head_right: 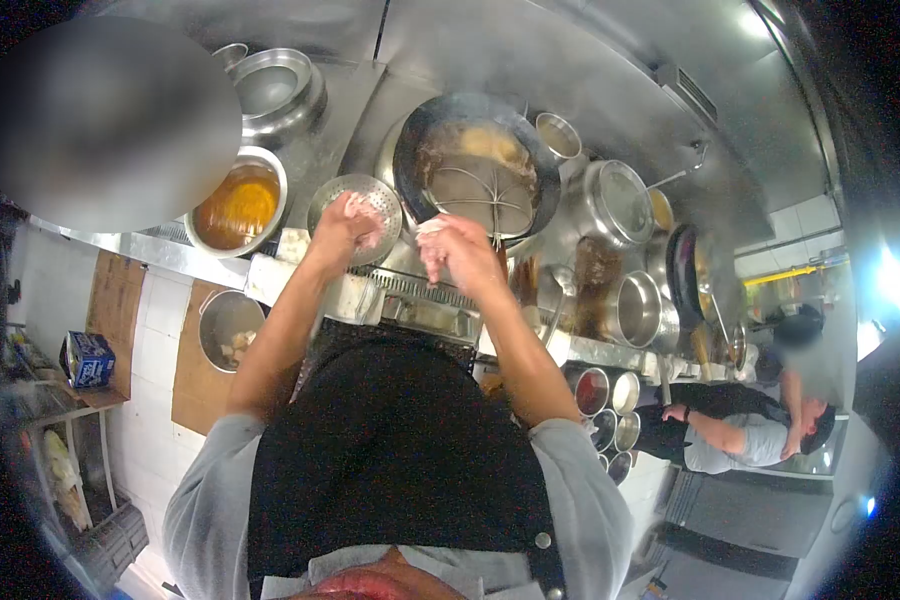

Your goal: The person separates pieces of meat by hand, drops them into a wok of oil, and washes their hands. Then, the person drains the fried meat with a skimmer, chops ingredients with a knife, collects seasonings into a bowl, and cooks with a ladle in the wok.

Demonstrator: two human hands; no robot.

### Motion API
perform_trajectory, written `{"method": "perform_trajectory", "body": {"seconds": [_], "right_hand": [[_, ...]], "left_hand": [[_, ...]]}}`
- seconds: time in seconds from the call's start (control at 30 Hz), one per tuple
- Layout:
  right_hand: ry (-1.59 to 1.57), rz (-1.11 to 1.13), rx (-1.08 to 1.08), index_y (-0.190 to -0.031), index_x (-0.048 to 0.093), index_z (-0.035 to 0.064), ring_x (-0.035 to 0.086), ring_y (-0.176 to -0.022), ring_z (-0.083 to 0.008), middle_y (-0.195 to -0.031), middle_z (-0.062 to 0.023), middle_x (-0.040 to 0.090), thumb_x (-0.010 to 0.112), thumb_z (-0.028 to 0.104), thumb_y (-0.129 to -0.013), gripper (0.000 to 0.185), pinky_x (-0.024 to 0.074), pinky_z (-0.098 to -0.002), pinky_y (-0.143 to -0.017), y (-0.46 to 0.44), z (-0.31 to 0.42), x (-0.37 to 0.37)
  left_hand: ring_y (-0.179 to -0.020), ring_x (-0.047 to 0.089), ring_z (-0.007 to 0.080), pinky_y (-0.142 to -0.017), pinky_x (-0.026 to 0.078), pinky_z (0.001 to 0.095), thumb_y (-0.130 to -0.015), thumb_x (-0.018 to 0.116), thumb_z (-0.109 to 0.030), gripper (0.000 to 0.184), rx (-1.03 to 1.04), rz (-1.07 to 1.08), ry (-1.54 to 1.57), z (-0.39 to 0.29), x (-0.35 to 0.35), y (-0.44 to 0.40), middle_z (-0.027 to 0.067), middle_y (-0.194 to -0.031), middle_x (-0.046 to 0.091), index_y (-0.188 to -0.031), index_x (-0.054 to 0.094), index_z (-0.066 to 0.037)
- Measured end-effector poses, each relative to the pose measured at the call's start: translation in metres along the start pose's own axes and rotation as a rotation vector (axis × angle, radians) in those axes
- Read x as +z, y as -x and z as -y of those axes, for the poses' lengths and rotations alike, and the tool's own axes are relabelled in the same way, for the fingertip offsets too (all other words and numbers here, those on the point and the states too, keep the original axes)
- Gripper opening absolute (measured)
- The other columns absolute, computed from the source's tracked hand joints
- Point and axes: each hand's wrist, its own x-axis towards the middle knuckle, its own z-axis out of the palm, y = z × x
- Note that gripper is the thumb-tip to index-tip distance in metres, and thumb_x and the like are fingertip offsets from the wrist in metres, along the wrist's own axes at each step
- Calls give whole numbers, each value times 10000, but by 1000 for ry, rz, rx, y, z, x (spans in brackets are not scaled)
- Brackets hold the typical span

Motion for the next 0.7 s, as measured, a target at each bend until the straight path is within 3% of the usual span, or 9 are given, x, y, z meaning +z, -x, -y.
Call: {"method": "perform_trajectory", "body": {"seconds": [0.13, 0.2, 0.3, 0.4, 0.5, 0.57, 0.6, 0.67, 0.7], "right_hand": [[-21, 117, -195, -985, 636, -42, 636, -640, -215, -801, -131, 651, 596, 231, -1012, 278, 493, -325, -480, -18, 18, -44], [-144, 76, -14, -1116, 642, -64, 706, -813, -249, -1032, -208, 718, 594, 259, -1033, 337, 544, -327, -558, -29, 36, -47], [-205, 18, -15, -1209, 607, -96, 719, -952, -306, -1182, -273, 691, 583, 262, -1032, 400, 605, -366, -668, -65, 19, -77], [-168, -62, -85, -1124, 646, -99, 726, -919, -292, -1074, -225, 713, 650, 133, -978, 274, 626, -367, -727, -102, 8, -103], [-38, -182, -77, -1073, 687, -76, 731, -888, -249, -932, -156, 722, 683, -4, -916, 173, 610, -312, -724, -158, 11, -127], [403, -256, -247, -1117, 679, -53, 728, -825, -250, -905, -144, 737, 635, 10, -931, 201, 582, -328, -715, -217, -6, -163], [400, -239, -245, -1117, 679, -53, 728, -825, -250, -905, -144, 737, 635, 10, -931, 201, 582, -328, -715, -237, -5, -171], [1190, -315, -360, -1099, 698, -22, 684, -761, -197, -861, -97, 719, 603, -10, -910, 212, 556, -311, -709, -272, -2, -185], [1186, -305, -361, -1099, 698, -22, 684, -761, -197, -861, -97, 719, 603, -10, -910, 212, 556, -311, -709, -297, -8, -203]], "left_hand": [[-732, 618, 145, -626, 494, 283, -888, 598, 53, 272, -118, -21, 85, 6, -15, 5, 64, -896, 638, -1133, 506, -17], [-733, 614, 151, -628, 490, 284, -898, 587, 48, 237, -140, -36, 102, 5, -10, 12, 66, -898, 635, -1109, 504, -24], [-743, 608, 160, -642, 482, 286, -932, 574, 16, 192, -166, -53, 152, 20, -14, 16, 68, -911, 632, -1108, 514, -32], [-777, 615, 162, -681, 495, 307, -954, 586, -27, 339, -145, -112, 236, 37, -16, 24, 52, -926, 636, -1287, 523, -2], [-820, 636, 170, -701, 511, 316, -957, 587, -32, 353, -201, -109, 289, 61, -29, 28, 61, -967, 653, -1303, 534, 13], [-865, 658, 184, -735, 529, 323, -952, 584, -28, 321, -197, -142, 305, 60, -27, 34, 86, -1024, 673, -1268, 554, 22], [-854, 660, 202, -749, 539, 326, -916, 572, 4, 354, -210, -194, 351, 53, -19, 37, 103, -1007, 666, -1267, 547, 33], [-899, 663, 233, -792, 552, 346, -865, 579, 34, 348, -205, -157, 400, 51, -21, 37, 143, -1082, 663, -1212, 549, 29], [-899, 663, 233, -792, 552, 346, -865, 579, 34, 348, -202, -167, 399, 47, -19, 38, 143, -1082, 663, -1212, 549, 29]]}}
